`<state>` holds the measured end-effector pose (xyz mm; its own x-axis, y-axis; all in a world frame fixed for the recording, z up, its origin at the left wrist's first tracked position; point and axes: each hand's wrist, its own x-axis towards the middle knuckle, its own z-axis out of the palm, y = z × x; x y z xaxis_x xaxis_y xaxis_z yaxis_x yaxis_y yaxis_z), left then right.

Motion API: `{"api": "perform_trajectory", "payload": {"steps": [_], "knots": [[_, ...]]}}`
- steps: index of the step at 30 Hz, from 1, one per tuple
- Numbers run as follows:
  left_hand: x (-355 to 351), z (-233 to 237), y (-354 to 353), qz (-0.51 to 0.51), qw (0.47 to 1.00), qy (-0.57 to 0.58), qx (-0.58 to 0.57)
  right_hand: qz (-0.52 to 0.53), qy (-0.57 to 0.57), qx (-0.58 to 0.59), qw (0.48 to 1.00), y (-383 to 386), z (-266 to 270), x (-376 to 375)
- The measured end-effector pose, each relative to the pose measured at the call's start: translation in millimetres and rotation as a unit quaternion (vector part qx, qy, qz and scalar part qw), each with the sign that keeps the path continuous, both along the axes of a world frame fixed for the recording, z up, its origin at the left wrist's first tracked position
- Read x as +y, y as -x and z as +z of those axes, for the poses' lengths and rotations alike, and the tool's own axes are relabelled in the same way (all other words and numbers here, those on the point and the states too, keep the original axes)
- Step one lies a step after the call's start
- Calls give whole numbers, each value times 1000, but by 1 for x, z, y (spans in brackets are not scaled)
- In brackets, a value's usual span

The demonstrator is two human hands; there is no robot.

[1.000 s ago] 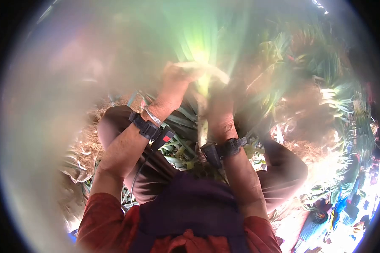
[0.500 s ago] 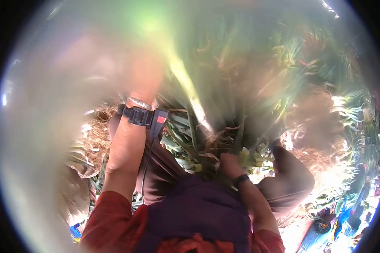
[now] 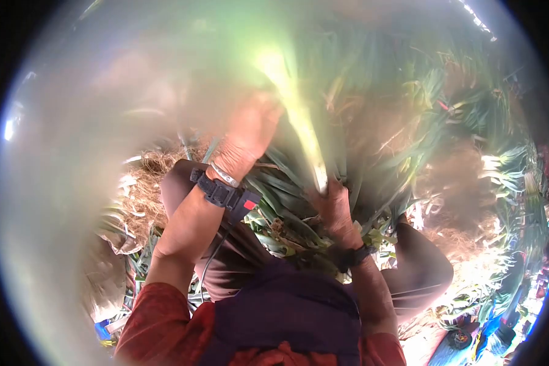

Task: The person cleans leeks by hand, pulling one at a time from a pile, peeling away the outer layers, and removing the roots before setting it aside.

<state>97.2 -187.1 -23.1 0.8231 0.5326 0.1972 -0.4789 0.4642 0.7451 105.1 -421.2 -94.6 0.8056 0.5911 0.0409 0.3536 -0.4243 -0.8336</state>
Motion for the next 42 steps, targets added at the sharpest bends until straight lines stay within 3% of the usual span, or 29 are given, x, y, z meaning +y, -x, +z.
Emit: {"api": "perform_trajectory", "payload": {"steps": [3, 6, 7, 9, 16, 18, 20, 21, 22, 24, 25, 26, 28, 30, 32, 35, 36, 37, 38, 40, 42], "knots": [[-15, 6, 0, -12, 1000, -18, 5, -70, -18, -66, 995, 16, -8, 5], [-22, 13, -2, -37, 993, 109, 29, -47, -110, 22, 993, 23, -14, 5], [-22, 13, -1, -47, 990, 131, 33, 9, -149, 137, 979, 26, -12, 1], [-22, 13, -3, -61, 985, 156, 43, 117, -219, 355, 901, 31, 1, -8], [-18, 8, -9, -77, 984, 91, 130, 155, -195, 518, 818, 45, 53, -14], [-22, -22, -8, -193, 940, -108, 259, 181, -181, 531, 807, 50, 70, -11], [-44, -58, 0, -212, 848, -439, 207, 215, -184, 513, 810, 52, 76, -7], [-59, -74, 4, -193, 792, -556, 159, 216, -236, 535, 782, 55, 83, -1], [-73, -87, 10, -172, 748, -628, 125, 194, -217, 500, 816, 57, 86, 2], [-84, -98, 15, -82, 730, -673, 81, 145, -174, 426, 876, 56, 88, 5], [-76, -98, 9, -4, 753, -652, 84, 185, -198, 363, 891, 52, 79, 6], [-60, -96, -1, 75, 771, -627, 87, 160, -184, 302, 922, 51, 78, 8], [-7, -82, -10, 10, 878, -472, 80, 103, -154, 174, 967, 48, 81, 15], [3, -24, -3, 16, 970, -149, 189, 52, -120, 58, 990, 39, 78, 19], [-4, 11, 11, -34, 997, 25, 62, 6, -61, 9, 998, 30, 60, 16], [-38, 40, 11, -93, 985, 141, 29, -11, -108, -36, 993, 29, 52, 23], [-47, 40, 7, -82, 987, 121, 62, -19, -110, -36, 993, 29, 46, 25], [-42, 34, 7, -151, 978, 129, 61, 5, -111, 70, 991, 33, 42, 26], [-38, 29, 7, -218, 965, 136, 58, 42, -189, 460, 867, 31, 49, 10], [-40, 41, 7, -282, 941, 190, 10, 138, -172, 469, 855, 32, 71, 7], [-38, 45, 9, -350, 909, 223, -31, 174, -236, 592, 751, 34, 89, 7]]}}
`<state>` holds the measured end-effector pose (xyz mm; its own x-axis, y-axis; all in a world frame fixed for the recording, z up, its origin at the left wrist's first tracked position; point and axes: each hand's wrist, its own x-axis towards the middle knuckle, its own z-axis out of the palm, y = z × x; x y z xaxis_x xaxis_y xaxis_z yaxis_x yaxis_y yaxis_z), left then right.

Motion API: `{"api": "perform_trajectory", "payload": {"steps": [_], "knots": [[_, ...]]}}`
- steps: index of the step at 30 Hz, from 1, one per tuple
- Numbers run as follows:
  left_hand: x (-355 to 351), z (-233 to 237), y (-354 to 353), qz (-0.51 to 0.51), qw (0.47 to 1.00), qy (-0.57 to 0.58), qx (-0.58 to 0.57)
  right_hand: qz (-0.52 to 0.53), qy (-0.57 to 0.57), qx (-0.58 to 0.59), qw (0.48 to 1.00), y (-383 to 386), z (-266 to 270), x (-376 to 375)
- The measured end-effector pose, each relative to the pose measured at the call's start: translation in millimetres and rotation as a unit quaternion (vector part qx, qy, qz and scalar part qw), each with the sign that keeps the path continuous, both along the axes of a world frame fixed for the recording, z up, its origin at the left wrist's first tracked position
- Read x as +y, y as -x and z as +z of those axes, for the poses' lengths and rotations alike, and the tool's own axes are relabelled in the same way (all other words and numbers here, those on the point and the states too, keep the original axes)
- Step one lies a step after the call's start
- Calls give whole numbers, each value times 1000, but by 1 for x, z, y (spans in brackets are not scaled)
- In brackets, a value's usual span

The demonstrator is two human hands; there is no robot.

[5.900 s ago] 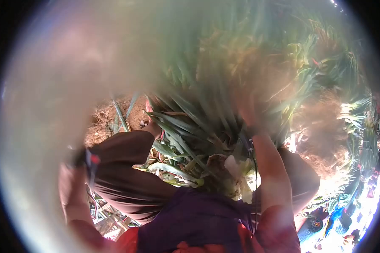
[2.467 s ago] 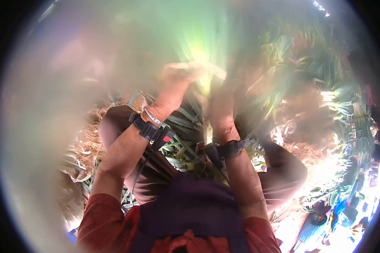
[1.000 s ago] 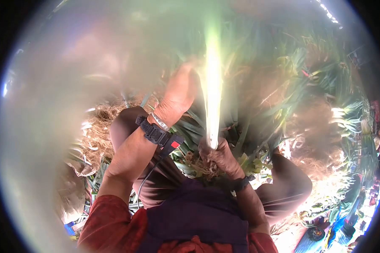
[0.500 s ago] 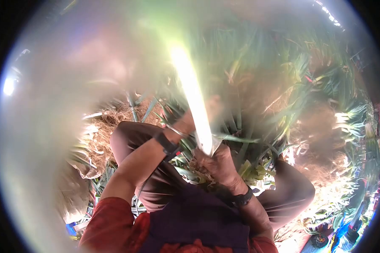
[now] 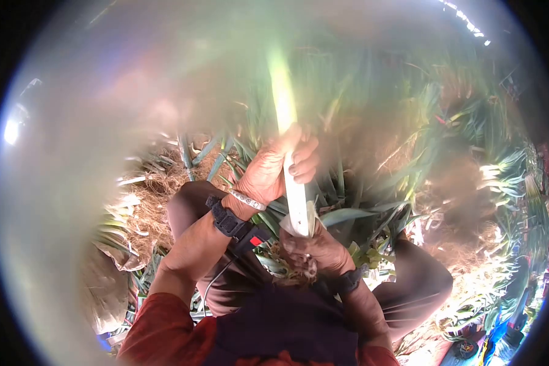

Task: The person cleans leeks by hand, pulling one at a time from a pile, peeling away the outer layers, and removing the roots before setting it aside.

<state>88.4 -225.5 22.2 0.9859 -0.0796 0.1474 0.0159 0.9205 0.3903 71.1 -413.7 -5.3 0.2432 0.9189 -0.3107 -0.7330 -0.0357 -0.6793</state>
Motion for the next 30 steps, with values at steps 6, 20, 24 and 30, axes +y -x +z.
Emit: {"api": "perform_trajectory", "payload": {"steps": [6, 20, 24, 30], "knots": [[-7, 18, 7, 286, 919, -270, 24, 2, -51, 0, 999, -2, 2, 5], [-3, -10, -1, 172, 980, -90, 43, 22, -67, 18, 997, 9, -14, 1], [6, -18, 8, 46, 996, -72, 34, 86, -59, 42, 994, 8, -14, -6], [17, -12, 10, 33, 970, -237, -43, -3, 49, -151, 987, 4, -9, -8]]}}
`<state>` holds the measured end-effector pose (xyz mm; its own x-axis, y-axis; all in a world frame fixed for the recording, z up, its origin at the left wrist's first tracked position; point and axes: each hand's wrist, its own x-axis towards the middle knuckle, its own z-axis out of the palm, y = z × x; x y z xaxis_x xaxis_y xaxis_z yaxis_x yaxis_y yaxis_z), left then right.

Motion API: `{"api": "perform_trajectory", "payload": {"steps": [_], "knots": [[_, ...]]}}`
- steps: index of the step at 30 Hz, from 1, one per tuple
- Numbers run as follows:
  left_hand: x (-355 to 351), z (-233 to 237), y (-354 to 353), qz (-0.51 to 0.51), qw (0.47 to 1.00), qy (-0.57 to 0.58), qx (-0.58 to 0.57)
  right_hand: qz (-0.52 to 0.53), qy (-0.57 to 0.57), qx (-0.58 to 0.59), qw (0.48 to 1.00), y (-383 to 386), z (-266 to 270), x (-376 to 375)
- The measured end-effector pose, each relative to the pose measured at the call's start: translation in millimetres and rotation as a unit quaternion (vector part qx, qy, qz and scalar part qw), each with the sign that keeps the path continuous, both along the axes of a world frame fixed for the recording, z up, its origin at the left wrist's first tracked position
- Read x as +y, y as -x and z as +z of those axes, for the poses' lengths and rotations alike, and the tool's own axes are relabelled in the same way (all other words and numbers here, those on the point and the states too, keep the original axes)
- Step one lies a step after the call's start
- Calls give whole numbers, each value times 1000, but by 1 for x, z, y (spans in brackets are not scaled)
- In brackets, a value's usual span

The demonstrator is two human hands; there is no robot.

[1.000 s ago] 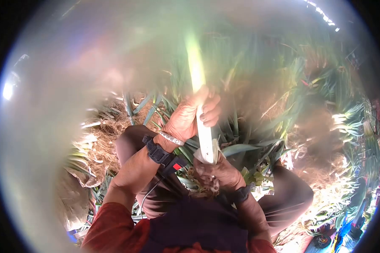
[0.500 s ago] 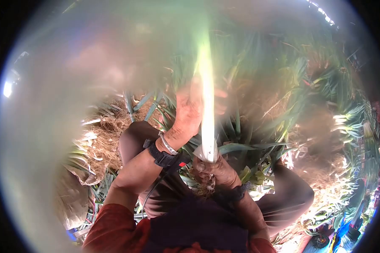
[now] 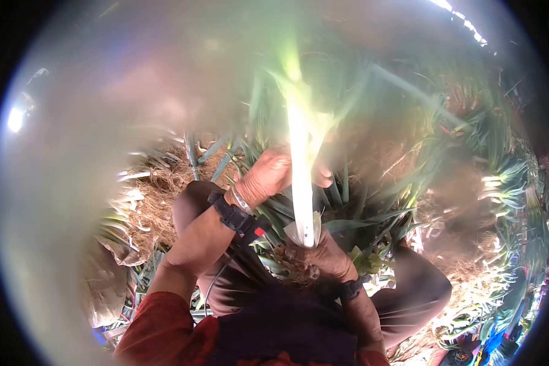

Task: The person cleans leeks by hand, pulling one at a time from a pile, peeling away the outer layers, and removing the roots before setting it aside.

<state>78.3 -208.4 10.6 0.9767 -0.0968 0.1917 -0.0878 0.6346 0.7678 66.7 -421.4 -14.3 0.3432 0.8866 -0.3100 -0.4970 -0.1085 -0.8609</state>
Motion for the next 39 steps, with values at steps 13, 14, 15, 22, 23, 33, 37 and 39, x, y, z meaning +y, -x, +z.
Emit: {"api": "perform_trajectory", "payload": {"steps": [13, 14, 15, 22, 23, 33, 37, 39], "knots": [[-45, -106, 24, 84, 799, -571, -166, -113, 115, -180, 970, -18, 8, 1], [-41, -123, 13, 106, 809, -548, -183, -131, 57, -231, 962, -21, 4, 4], [-31, -104, 12, 90, 854, -481, -177, -133, 102, -232, 958, -25, 8, 8], [66, 16, 19, -82, 983, 141, -90, -174, 143, -489, 843, -42, -40, 4], [68, 8, 10, 53, 992, 89, -78, -157, 183, -505, 828, -41, -43, 1], [-28, -11, -5, 119, 967, -196, 107, -223, 63, -496, 837, -45, -22, -2], [-27, -9, -13, 176, 983, -33, 51, -215, 64, -495, 839, -44, -34, -5], [-30, -16, -16, 157, 981, 81, 78, -250, 50, -531, 808, -43, -49, 7]]}}
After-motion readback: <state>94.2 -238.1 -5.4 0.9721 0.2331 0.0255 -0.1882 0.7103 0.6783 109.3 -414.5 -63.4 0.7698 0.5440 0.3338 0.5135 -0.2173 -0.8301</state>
